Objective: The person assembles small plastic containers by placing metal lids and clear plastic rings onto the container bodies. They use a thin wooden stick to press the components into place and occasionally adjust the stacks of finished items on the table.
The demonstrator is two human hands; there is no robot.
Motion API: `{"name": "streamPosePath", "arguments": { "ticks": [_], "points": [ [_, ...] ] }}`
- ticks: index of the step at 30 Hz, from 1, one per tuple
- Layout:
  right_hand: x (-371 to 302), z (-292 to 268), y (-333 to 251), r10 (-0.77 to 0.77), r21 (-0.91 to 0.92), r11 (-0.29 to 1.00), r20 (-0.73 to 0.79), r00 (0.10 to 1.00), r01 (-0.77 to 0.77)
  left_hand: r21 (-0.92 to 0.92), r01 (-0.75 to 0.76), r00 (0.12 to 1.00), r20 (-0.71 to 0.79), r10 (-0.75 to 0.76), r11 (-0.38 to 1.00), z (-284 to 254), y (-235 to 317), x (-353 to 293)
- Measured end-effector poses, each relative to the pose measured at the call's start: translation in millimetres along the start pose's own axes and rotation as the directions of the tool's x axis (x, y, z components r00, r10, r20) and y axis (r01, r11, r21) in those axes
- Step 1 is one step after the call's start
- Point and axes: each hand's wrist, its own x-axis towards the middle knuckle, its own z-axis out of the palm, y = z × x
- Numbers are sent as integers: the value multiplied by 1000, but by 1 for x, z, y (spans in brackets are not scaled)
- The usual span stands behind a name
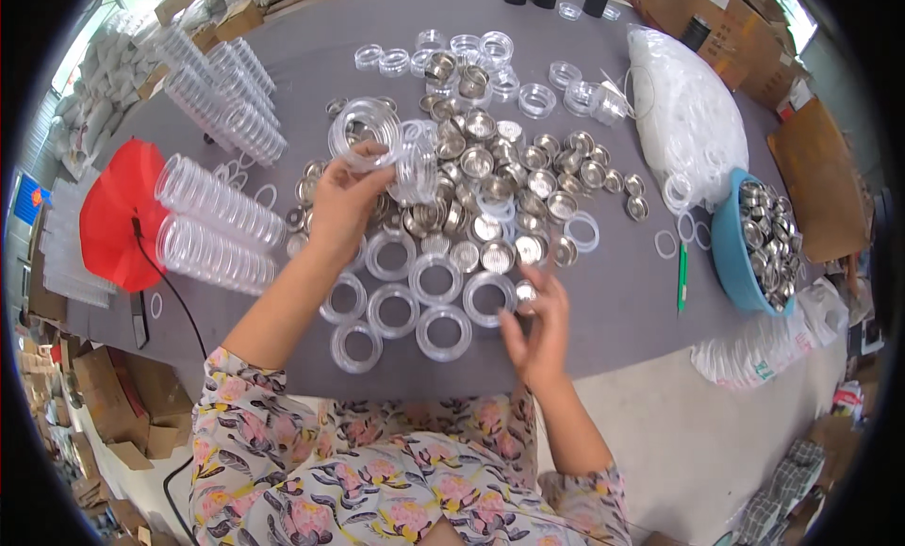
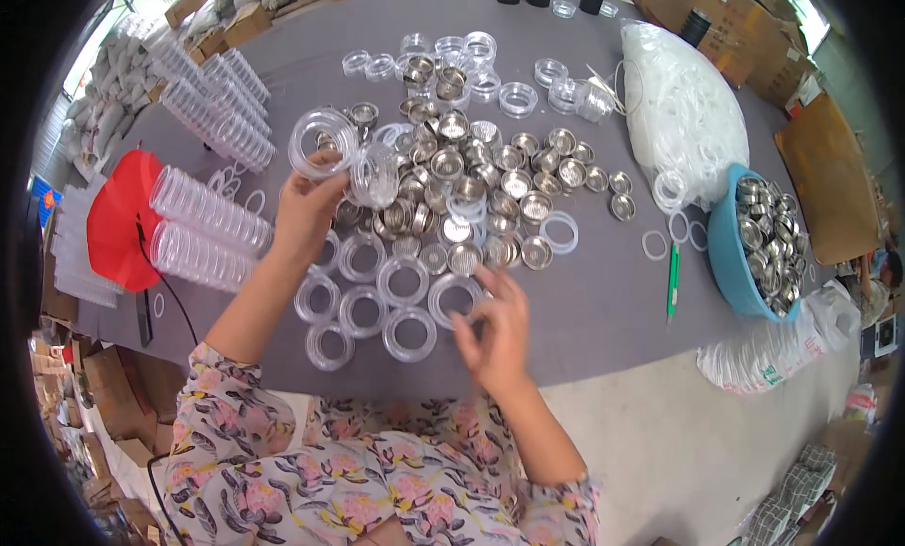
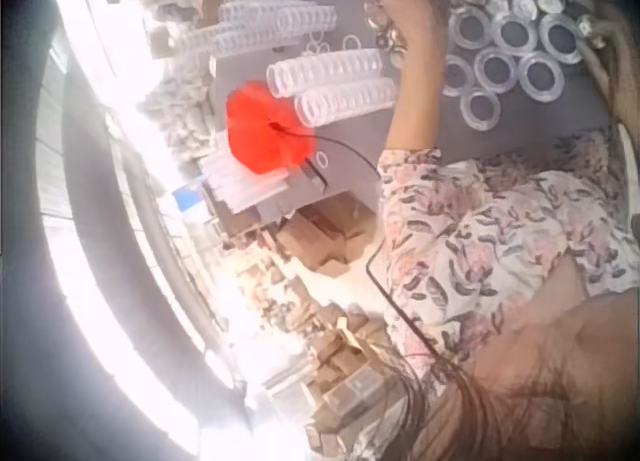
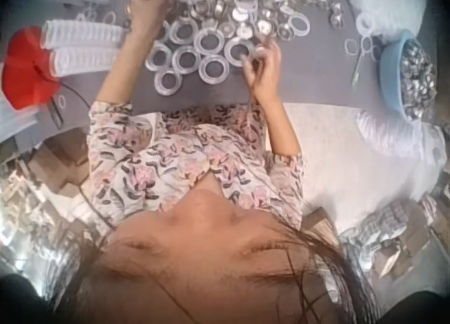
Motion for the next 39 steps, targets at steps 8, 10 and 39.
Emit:
{"name": "streamPosePath", "arguments": {
  "ticks": [8, 10, 39],
  "points": [
    [1, 57, -60, -166, 160, 971, -86, 982, 178, -319, 200, 979, 90, -181, 926, 2, 2, -127],
    [-14, 43, -60, -155, 104, 982, -47, 987, 159, -261, 181, 983, 63, -170, 948, -21, 11, -147],
    [-65, -1, -7, -87, -262, 951, 275, 957, 162, 955, -250, 959, 221, 178, 159, -96, -14, -203]
  ]
}}
